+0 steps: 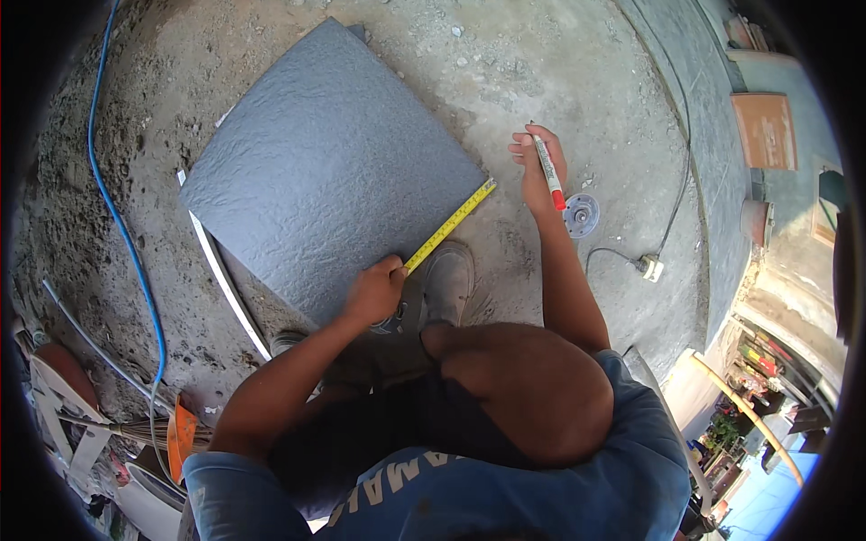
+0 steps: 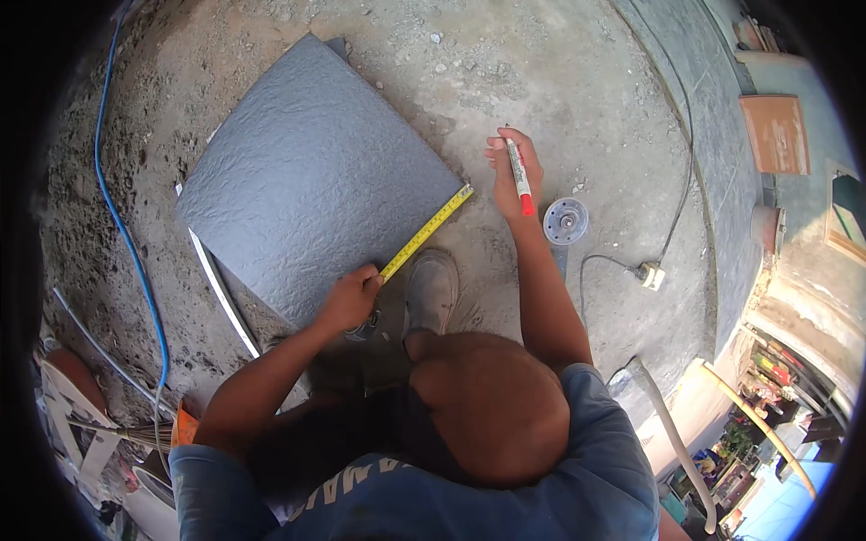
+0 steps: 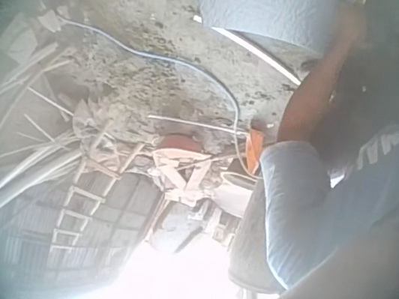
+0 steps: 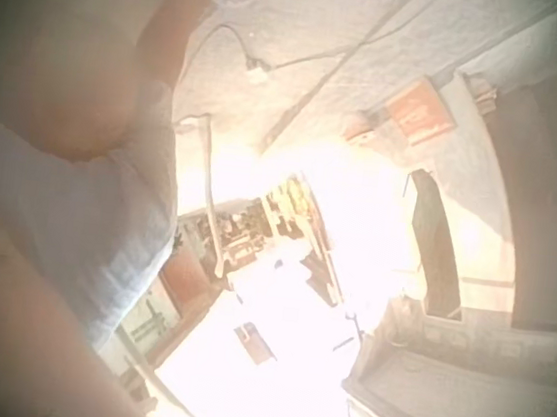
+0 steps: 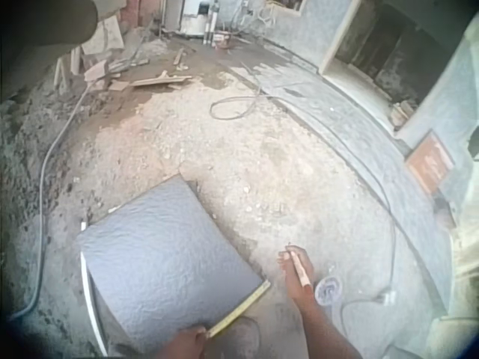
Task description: The person measures a gray tile with a tape measure and marks it with a red marker. They then use a metal straight edge to draw a straight line on the tile.
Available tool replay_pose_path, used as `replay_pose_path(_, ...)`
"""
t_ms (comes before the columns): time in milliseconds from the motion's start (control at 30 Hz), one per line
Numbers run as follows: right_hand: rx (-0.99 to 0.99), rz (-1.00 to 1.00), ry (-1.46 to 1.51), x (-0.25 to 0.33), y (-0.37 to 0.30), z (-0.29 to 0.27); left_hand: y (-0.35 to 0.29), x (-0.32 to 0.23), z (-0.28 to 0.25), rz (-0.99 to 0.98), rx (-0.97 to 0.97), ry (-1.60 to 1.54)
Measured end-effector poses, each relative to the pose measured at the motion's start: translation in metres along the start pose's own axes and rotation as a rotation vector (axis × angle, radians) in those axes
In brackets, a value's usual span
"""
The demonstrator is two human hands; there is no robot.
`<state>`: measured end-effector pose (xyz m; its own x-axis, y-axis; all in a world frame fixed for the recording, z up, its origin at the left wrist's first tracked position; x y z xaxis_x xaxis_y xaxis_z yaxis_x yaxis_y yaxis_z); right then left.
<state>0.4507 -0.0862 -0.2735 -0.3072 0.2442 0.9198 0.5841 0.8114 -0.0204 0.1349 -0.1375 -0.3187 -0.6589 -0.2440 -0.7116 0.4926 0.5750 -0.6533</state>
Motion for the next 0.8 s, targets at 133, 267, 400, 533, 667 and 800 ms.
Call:
replay_pose_path(133, 0.017, -0.002, 0.027, -0.001, -0.007, 0.007, 0.000, 0.004, 0.010, -0.030, -0.016, 0.049)
replay_pose_path(267, 0.029, -0.016, 0.036, -0.001, -0.012, 0.005, -0.008, 0.002, 0.017, -0.074, -0.020, 0.059)
replay_pose_path(400, 0.022, -0.019, 0.072, -0.003, -0.016, 0.000, -0.011, 0.006, 0.017, -0.064, -0.025, 0.029)
replay_pose_path(533, 0.013, -0.031, 0.072, -0.001, -0.017, -0.001, -0.006, 0.009, 0.019, 0.048, -0.080, -0.007)
replay_pose_path(667, 0.037, 0.001, 0.083, -0.002, -0.019, -0.003, 0.001, 0.006, 0.018, 0.083, -0.100, -0.006)
replay_pose_path(800, 0.045, -0.026, 0.086, -0.003, -0.020, -0.003, 0.003, 0.004, 0.017, 0.075, -0.067, -0.029)
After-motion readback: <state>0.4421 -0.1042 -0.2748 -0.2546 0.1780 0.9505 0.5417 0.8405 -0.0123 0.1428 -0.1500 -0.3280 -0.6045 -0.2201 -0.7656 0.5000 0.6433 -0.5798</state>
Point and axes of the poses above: each hand's wrist, its own y-axis towards the middle knuckle, its own z-axis out of the palm, x = y × z, the point moved 4 cm from there along y, towards the middle knuckle, and after that the axes turned 6 degrees about -y, right-handed, at the moved point
